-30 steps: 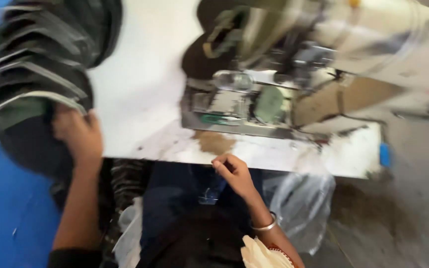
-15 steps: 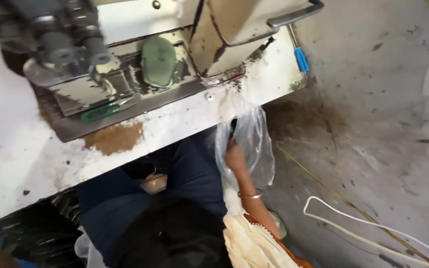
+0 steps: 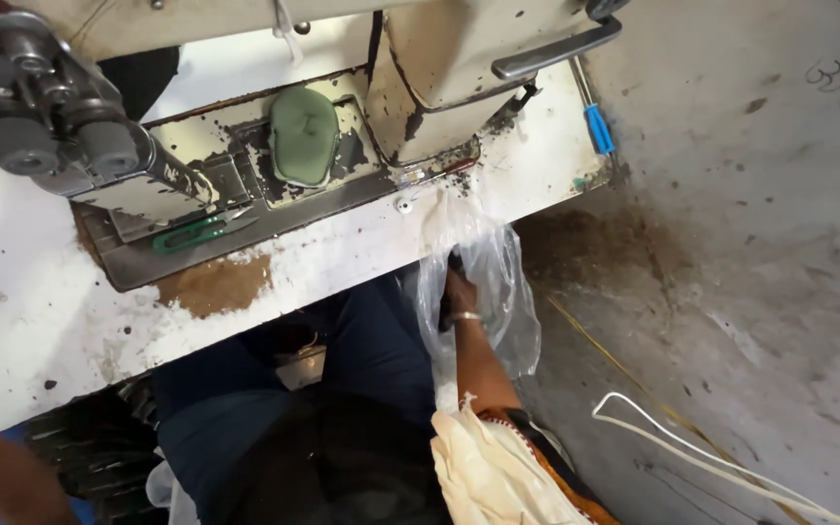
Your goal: The person operates a sewing machine to stitch a green trim onto black shoe parts. They repeatedly pick up a shoe part from a stack, guide it under the needle, and then place the finished item on the table.
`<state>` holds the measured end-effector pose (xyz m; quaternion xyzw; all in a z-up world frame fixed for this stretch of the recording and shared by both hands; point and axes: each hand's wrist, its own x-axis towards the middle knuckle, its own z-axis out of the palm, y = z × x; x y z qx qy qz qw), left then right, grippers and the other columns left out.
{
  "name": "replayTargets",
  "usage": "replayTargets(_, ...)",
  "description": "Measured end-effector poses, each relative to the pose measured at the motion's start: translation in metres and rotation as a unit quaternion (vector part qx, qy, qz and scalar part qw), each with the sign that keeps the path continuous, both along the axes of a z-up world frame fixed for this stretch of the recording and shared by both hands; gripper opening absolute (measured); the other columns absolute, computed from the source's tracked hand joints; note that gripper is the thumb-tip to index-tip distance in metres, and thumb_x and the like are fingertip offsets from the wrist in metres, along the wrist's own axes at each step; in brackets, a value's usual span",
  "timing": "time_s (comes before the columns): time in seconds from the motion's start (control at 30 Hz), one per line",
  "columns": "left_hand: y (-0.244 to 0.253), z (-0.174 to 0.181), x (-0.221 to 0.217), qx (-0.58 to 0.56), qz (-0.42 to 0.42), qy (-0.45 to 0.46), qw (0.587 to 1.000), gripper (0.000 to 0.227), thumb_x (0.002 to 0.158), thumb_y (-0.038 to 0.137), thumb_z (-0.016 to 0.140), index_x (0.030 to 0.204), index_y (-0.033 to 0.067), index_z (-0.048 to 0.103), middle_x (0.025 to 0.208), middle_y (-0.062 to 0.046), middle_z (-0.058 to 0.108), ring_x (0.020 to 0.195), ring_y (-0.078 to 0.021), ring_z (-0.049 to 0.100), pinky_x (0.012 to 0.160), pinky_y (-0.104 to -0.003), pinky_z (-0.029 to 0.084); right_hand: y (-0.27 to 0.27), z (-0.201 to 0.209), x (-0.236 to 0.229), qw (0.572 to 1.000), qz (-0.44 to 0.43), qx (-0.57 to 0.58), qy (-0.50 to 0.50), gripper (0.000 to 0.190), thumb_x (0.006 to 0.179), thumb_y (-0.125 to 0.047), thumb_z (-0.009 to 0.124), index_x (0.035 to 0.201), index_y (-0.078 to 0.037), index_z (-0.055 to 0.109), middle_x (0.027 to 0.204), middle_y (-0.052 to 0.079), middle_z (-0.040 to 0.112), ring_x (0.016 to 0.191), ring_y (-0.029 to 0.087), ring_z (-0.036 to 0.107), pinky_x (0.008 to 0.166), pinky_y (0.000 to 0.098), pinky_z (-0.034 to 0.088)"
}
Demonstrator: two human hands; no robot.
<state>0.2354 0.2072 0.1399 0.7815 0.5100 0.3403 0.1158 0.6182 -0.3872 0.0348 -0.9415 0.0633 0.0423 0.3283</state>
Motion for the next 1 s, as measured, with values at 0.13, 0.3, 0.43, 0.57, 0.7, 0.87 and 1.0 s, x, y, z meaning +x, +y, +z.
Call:
replayTargets(0.13, -0.05, 0.052, 0.031, -0.002, 0.04, -0.004, 0.999, 0.033, 0.116, 0.024, 0.064, 0.11, -0.008, 0.067, 0.095, -0.024, 0.073, 0.078, -0.0398, 0.064, 0.069, -0.048, 0.053, -0.01, -0.04, 0.007, 0.998, 0.016, 0.005, 0.054, 0.06, 0.098, -0.037, 0.054, 0.151, -0.011, 0.045, 0.149, 0.021, 0.047, 0.135, 0.04, 0.045, 0.11, 0.0448, 0.039)
replayTargets(0.3, -0.083, 0.095, 0.058, 0.11, 0.106, 0.125, 0.98, 0.03, 0.107, 0.022, 0.064, 0.094, -0.0041, 0.069, 0.076, -0.017, 0.07, 0.059, -0.03, 0.067, 0.048, -0.04, 0.049, -0.043, -0.233, 0.036, 0.992, 0.039, 0.014, 0.117, 0.067, 0.1, -0.046, 0.052, 0.159, -0.016, 0.038, 0.163, 0.017, 0.039, 0.147, 0.037, 0.039, 0.117, 0.0422, 0.036)
replayTargets(0.43, -0.091, 0.117, 0.066, 0.086, 0.1, 0.163, 0.978, 0.032, 0.109, 0.02, 0.062, 0.092, -0.0065, 0.068, 0.079, -0.017, 0.069, 0.061, -0.029, 0.066, 0.048, -0.04, 0.047, 0.006, -0.101, 0.034, 0.905, -0.198, 0.273, 0.259, 0.075, 0.096, -0.062, 0.052, 0.154, -0.015, 0.04, 0.16, 0.013, 0.04, 0.141, 0.029, 0.044, 0.111, 0.0421, 0.04)
replayTargets(0.57, -0.093, 0.103, 0.067, 0.077, 0.083, 0.084, 0.99, 0.028, 0.112, 0.019, 0.061, 0.103, -0.0077, 0.065, 0.09, -0.02, 0.072, 0.071, -0.0305, 0.07, 0.057, -0.04, 0.053, -0.012, -0.09, -0.001, 0.963, -0.199, 0.07, 0.165, 0.072, 0.091, -0.064, 0.063, 0.141, -0.013, 0.056, 0.131, 0.018, 0.061, 0.116, 0.036, 0.061, 0.102, 0.0483, 0.05)
replayTargets(0.7, -0.102, 0.081, 0.062, 0.108, 0.033, 0.092, 0.989, 0.035, 0.111, 0.013, 0.061, 0.13, -0.0155, 0.052, 0.125, -0.032, 0.062, 0.11, -0.0395, 0.064, 0.093, -0.048, 0.053, 0.023, 0.098, -0.051, 0.991, -0.073, -0.095, -0.06, 0.056, 0.073, -0.036, 0.081, 0.123, -0.013, 0.074, 0.095, 0.022, 0.075, 0.088, 0.043, 0.071, 0.079, 0.0507, 0.057)
replayTargets(0.87, -0.126, 0.131, 0.107, 0.01, -0.187, -0.097, 0.978, 0.038, 0.112, -0.008, 0.05, 0.147, -0.0164, 0.034, 0.15, -0.031, 0.041, 0.143, -0.0365, 0.044, 0.124, -0.052, 0.036, 0.003, 0.254, -0.083, 0.998, 0.016, 0.008, -0.06, 0.061, 0.063, -0.022, 0.092, 0.118, -0.006, 0.071, 0.095, 0.016, 0.078, 0.087, 0.03, 0.075, 0.08, 0.0412, 0.059)
replayTargets(1.0, -0.134, 0.177, 0.139, 0.036, -0.289, -0.104, 0.951, 0.029, 0.112, -0.014, 0.054, 0.139, -0.0088, 0.045, 0.148, -0.026, 0.036, 0.139, -0.0362, 0.041, 0.121, -0.047, 0.035, -0.024, 0.305, -0.072, 0.962, -0.022, 0.27, 0.036, 0.07, 0.062, -0.007, 0.093, 0.125, -0.001, 0.063, 0.104, 0.01, 0.076, 0.093, 0.02, 0.071, 0.087, 0.0376, 0.058)
